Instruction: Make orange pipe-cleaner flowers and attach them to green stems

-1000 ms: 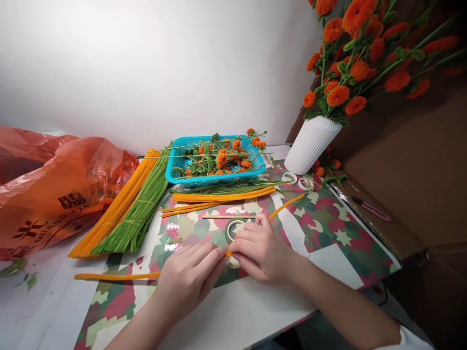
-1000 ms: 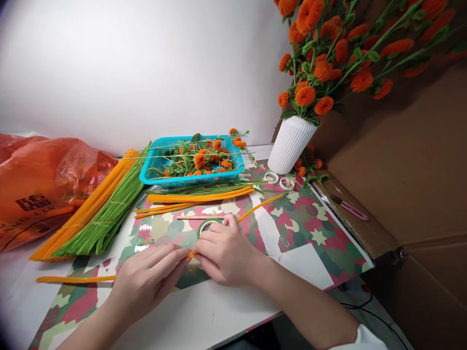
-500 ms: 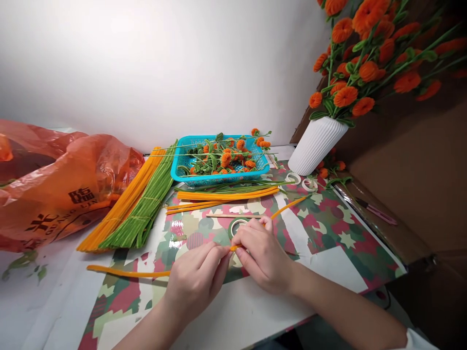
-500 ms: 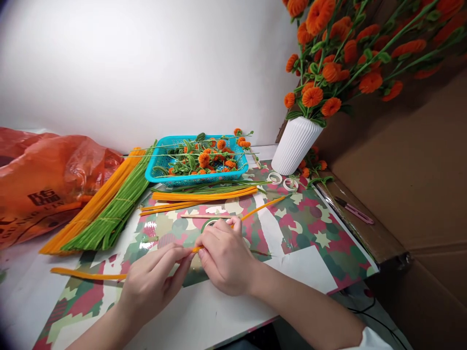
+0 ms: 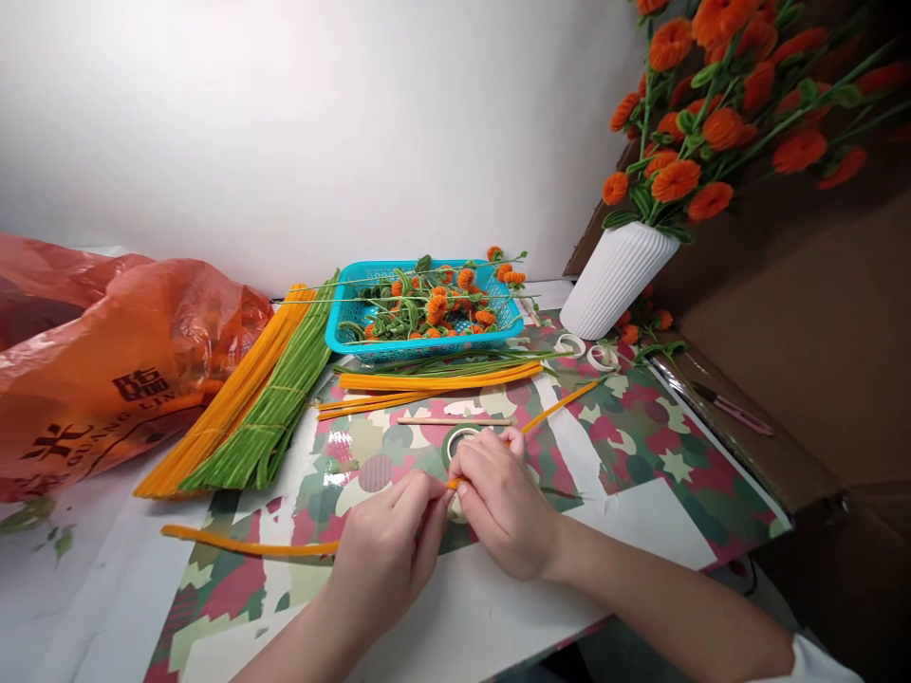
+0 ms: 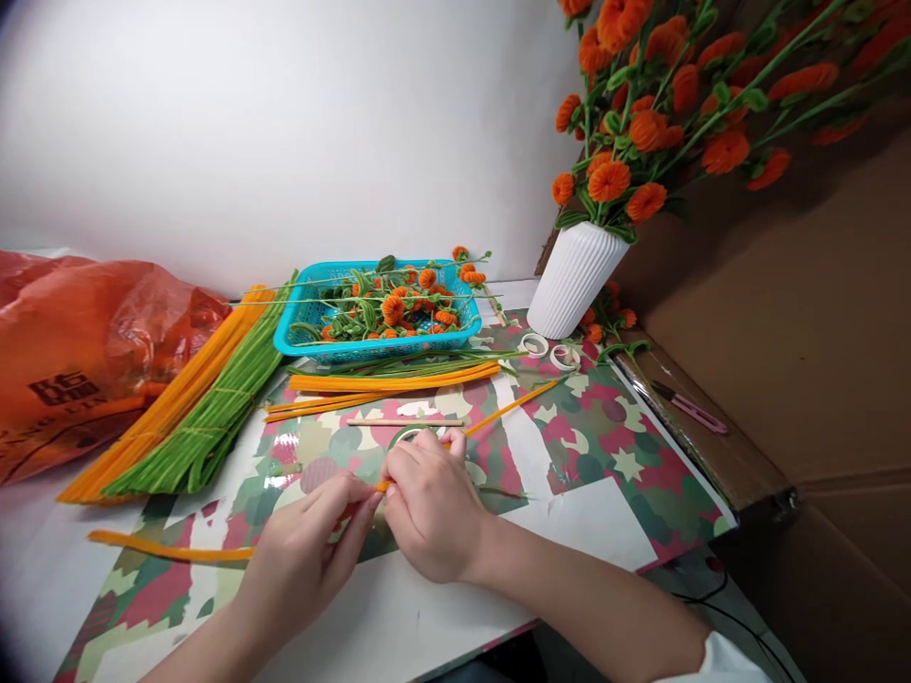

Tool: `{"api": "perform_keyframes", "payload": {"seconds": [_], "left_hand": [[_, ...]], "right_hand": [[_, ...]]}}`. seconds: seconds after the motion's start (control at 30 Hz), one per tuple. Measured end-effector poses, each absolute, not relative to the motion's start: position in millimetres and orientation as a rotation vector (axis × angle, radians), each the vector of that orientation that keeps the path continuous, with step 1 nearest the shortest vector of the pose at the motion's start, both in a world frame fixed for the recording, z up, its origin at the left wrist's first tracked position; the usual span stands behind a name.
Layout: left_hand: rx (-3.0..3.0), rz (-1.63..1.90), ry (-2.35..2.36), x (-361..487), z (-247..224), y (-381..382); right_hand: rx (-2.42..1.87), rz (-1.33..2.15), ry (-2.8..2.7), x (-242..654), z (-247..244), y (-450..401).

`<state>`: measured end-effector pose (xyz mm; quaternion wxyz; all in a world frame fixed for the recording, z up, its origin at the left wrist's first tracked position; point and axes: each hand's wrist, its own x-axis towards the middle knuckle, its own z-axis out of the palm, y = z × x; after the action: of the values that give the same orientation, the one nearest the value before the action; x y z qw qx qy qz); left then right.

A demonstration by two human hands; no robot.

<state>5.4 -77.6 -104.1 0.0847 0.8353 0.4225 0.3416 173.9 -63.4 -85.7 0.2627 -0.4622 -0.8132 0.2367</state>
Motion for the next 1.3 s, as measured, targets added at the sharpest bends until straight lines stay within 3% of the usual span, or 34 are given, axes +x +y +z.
{"api": "perform_keyframes", "payload": {"seconds": [0.4,0.53,0.67,0.77,0.93,1.1,1.3], "left_hand": [[2.086,0.807,1.193,-3,-89,-71],[2.241,0.586,1.086,-20,-84,-61],[2.471,0.706,1.173,-36,-86,-49],[2.601,0.790,1.305,-40,-90,-42],[2.669,0.792,1.398,-36,-96,-36],[2.629,0.796,1.265,-19,-97,-42],[2.165,0.975,1.226,-23,-102,-37]], "right_hand": [[-1.131,0.438,-2.303,183,-78,-56],[-1.116,-0.014,-2.155,216,-52,-55],[-1.158,-0.629,-1.840,260,-33,-56],[-1.225,-0.894,-1.660,283,-33,-47],[-1.653,-0.559,-1.682,279,-48,-24],[-1.261,0.124,-2.086,224,-69,-32],[-1.087,0.285,-2.321,183,-100,-45]]}}
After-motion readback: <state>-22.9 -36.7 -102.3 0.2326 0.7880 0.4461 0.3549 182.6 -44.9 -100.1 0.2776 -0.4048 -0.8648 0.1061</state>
